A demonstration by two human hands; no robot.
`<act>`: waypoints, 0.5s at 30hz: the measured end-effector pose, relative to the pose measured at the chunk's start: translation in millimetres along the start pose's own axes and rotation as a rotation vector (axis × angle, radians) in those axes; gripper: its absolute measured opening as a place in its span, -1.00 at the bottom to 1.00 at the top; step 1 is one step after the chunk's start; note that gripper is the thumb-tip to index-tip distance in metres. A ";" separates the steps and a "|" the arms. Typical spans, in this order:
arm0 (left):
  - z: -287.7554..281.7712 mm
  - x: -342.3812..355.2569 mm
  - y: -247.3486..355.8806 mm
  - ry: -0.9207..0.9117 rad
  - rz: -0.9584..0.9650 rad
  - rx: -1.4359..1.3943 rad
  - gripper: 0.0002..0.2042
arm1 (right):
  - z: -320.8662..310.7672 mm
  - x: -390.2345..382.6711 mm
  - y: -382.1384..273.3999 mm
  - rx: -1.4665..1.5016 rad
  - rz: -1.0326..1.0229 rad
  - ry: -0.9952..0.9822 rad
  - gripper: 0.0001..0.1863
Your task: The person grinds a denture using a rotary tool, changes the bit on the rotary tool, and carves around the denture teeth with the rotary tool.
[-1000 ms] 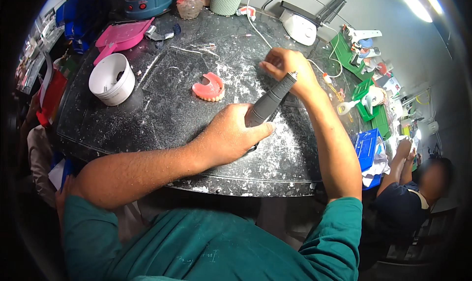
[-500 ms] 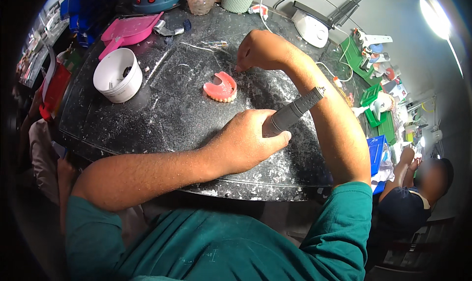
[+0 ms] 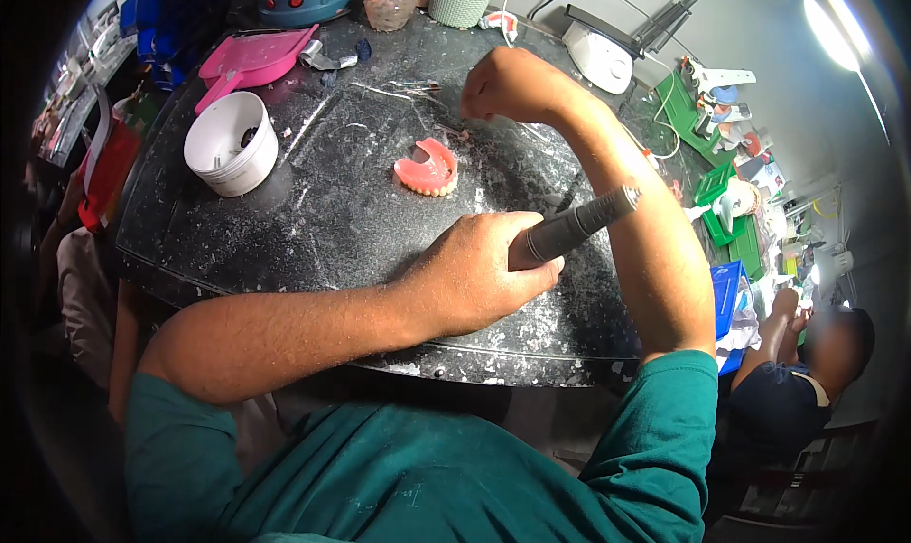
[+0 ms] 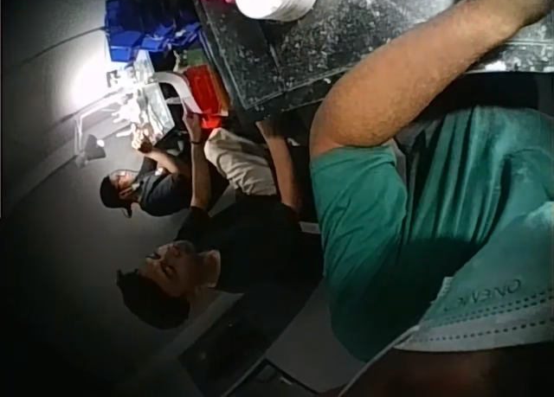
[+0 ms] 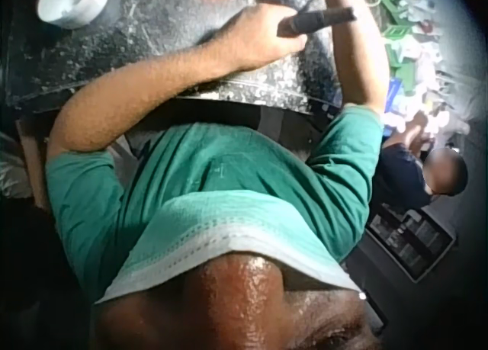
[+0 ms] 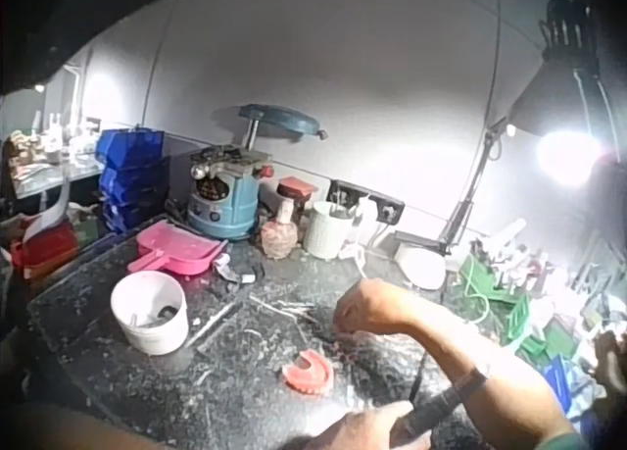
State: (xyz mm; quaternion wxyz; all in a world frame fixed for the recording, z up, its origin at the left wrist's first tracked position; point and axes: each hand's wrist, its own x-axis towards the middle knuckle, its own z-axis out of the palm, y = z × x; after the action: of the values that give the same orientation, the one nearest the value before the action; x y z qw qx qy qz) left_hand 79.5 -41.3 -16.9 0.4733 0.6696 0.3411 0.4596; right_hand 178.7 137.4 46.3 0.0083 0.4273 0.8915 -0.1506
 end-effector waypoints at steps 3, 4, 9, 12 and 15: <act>-0.7 -1.1 1.6 -0.052 0.005 0.003 -0.82 | 1.3 4.6 -13.0 0.035 -0.050 -0.030 -0.83; -1.4 -0.9 2.1 -0.073 -0.013 0.029 -0.82 | 0.5 7.4 -18.3 0.039 -0.050 -0.031 -0.83; -2.6 -0.3 5.0 -0.112 -0.036 0.054 -0.83 | -0.9 19.4 -21.8 0.006 0.053 -0.258 -0.85; -2.3 -0.6 4.2 -0.096 -0.024 0.051 -0.82 | 2.4 22.9 -17.1 0.065 0.093 -0.258 -0.86; -3.1 -0.7 5.6 -0.099 -0.025 0.074 -0.82 | 2.3 18.9 -12.2 -0.028 0.010 -0.248 -0.86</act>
State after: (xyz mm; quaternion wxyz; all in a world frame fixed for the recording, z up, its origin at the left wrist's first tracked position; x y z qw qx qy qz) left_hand 76.5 -42.7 -11.4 0.4702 0.7043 0.3424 0.4069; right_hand 157.1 143.9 44.5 0.1251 0.4094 0.8835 -0.1900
